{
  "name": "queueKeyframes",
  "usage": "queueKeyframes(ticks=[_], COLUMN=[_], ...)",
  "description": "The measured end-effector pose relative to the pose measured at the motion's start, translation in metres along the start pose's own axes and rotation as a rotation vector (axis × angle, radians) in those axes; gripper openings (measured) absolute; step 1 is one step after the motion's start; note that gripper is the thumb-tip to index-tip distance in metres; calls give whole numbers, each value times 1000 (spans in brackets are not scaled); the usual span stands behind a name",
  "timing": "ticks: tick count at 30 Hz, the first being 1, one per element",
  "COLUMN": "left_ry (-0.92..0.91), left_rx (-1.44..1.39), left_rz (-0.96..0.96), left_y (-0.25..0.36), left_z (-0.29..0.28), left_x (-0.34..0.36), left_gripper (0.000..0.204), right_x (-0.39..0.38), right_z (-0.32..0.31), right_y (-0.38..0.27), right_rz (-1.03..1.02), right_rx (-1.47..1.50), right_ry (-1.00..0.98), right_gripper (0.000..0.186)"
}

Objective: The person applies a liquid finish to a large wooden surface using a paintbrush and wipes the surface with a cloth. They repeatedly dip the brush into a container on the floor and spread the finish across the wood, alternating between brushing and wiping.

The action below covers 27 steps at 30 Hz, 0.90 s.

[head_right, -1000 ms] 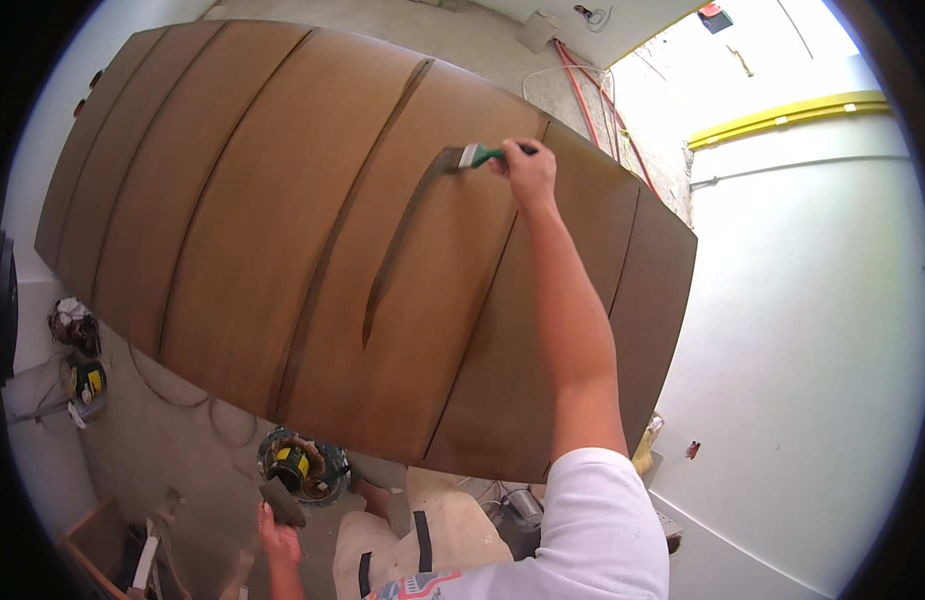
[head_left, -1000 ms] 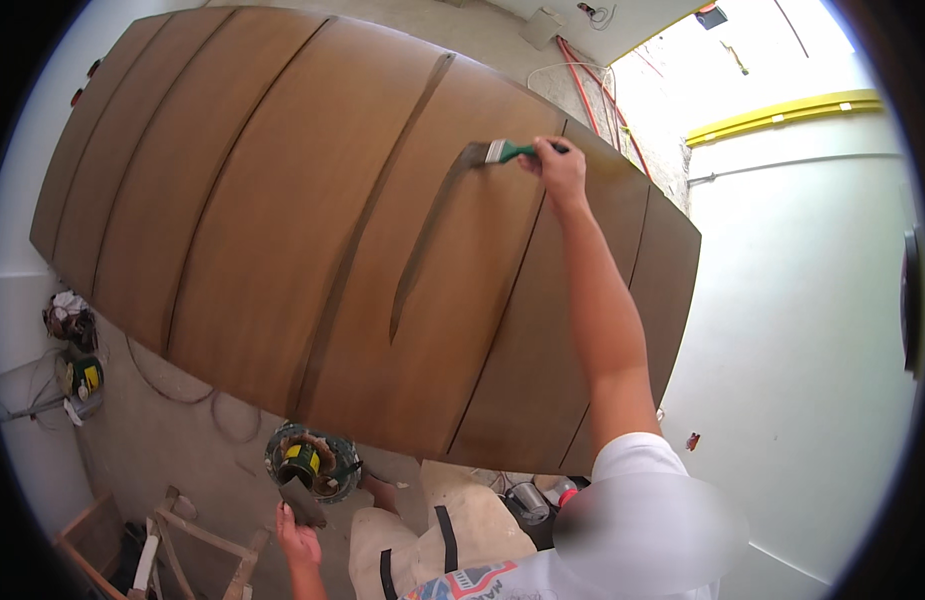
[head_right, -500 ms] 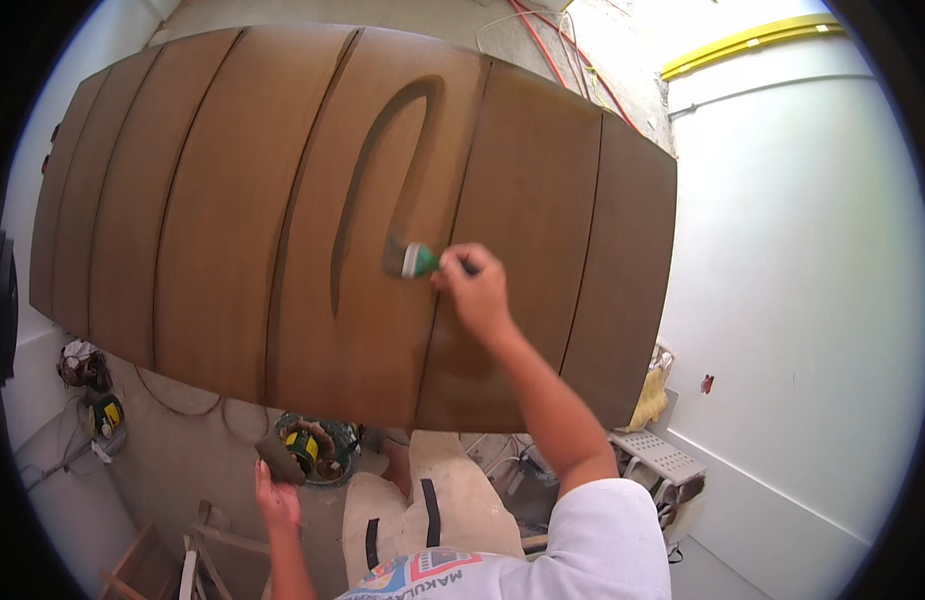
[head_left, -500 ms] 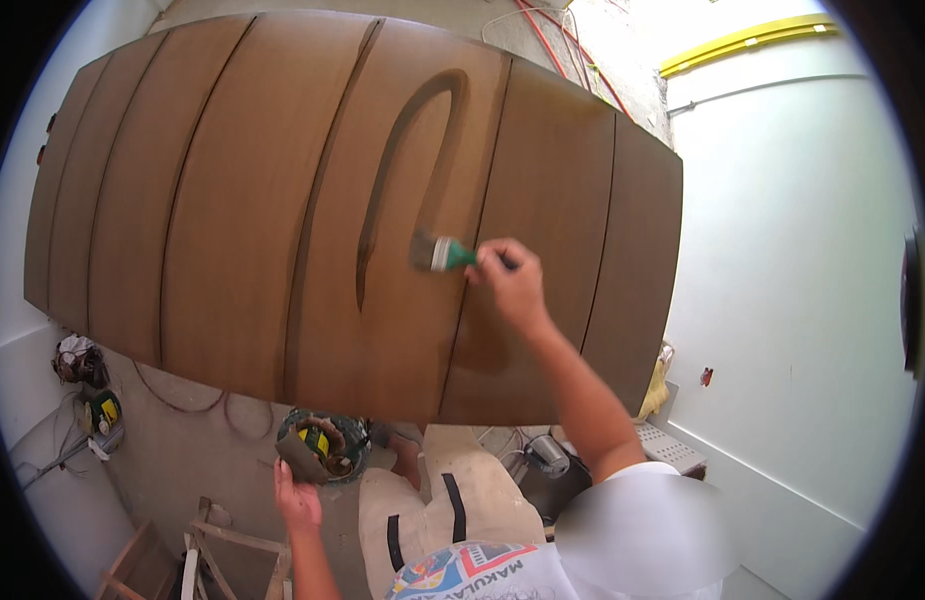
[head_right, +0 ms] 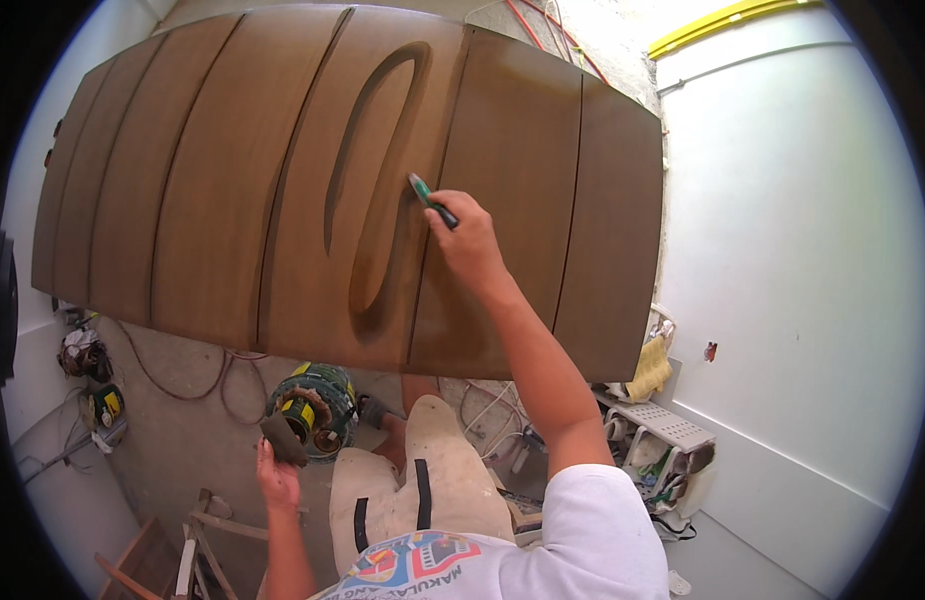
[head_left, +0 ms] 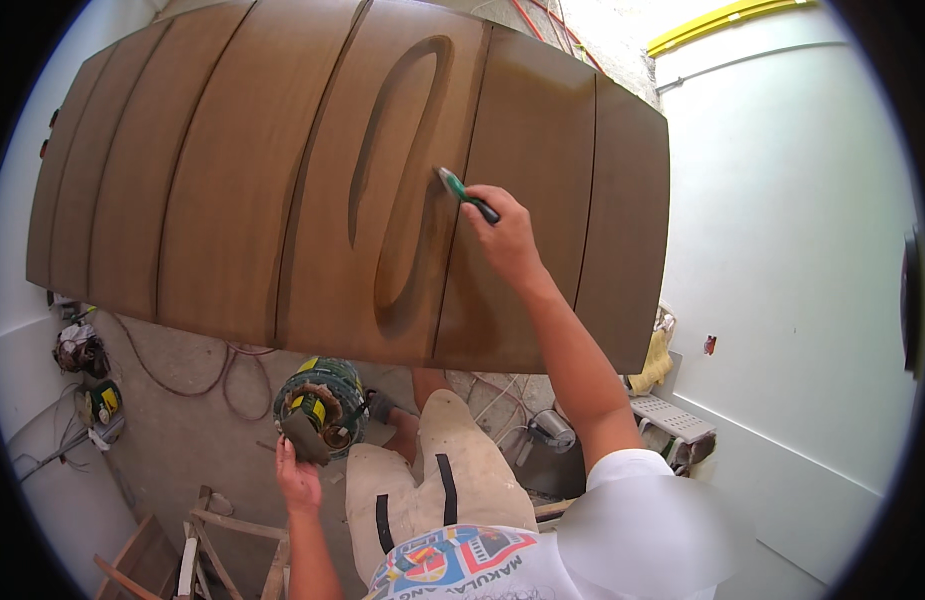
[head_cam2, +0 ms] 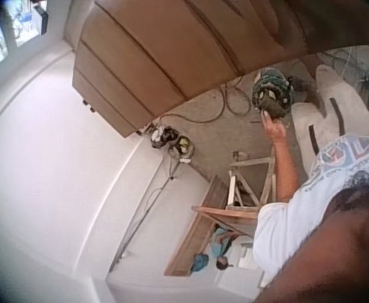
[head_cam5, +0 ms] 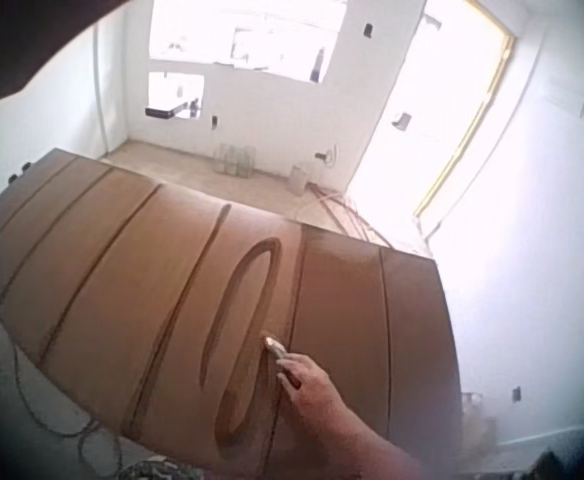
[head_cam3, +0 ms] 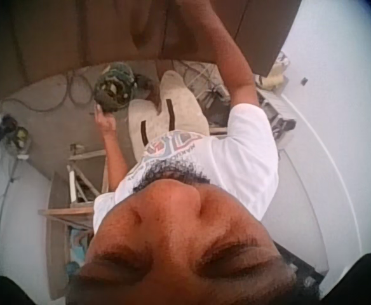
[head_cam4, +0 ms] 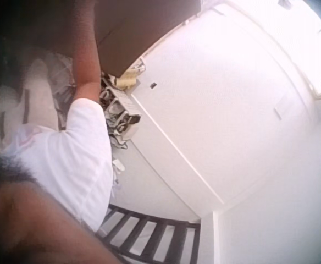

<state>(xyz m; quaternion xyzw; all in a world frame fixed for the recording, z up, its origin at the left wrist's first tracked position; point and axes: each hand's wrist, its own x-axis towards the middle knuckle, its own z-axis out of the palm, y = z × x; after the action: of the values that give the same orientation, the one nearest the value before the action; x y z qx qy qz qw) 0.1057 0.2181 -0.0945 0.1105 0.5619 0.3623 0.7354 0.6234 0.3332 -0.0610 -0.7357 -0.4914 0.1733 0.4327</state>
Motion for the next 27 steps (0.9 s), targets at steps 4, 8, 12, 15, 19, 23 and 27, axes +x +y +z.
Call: queueKeyframes(ticks=[4, 8, 12, 15, 19, 23, 27], left_ry=[-35, -44, -52, -21, 17, 72, 59], left_rx=[-8, -50, -72, -114, -136, -200, -295], left_rz=[34, 9, -15, -33, -37, -26, -82], left_y=[4, 5, 4, 3, 10, 15, 14], left_z=[6, 21, 27, 34, 55, 83, 94], left_x=[-4, -3, 5, 12, 24, 39, 49], left_gripper=[38, 43, 44, 43, 43, 46, 45], right_x=[-53, -152, -83, 33, 198, 336, 379], right_z=[21, 24, 11, 15, 16, 16, 38], right_y=[-12, -44, -67, -21, 75, 118, 93], right_rz=[-239, -152, 61, 141, 147, 72, -85], right_rx=[-139, -89, 169, 129, 198, 29, -212], right_ry=[-404, -677, -604, -413, -158, -39, -70], right_gripper=[26, 37, 27, 20, 21, 25, 26])
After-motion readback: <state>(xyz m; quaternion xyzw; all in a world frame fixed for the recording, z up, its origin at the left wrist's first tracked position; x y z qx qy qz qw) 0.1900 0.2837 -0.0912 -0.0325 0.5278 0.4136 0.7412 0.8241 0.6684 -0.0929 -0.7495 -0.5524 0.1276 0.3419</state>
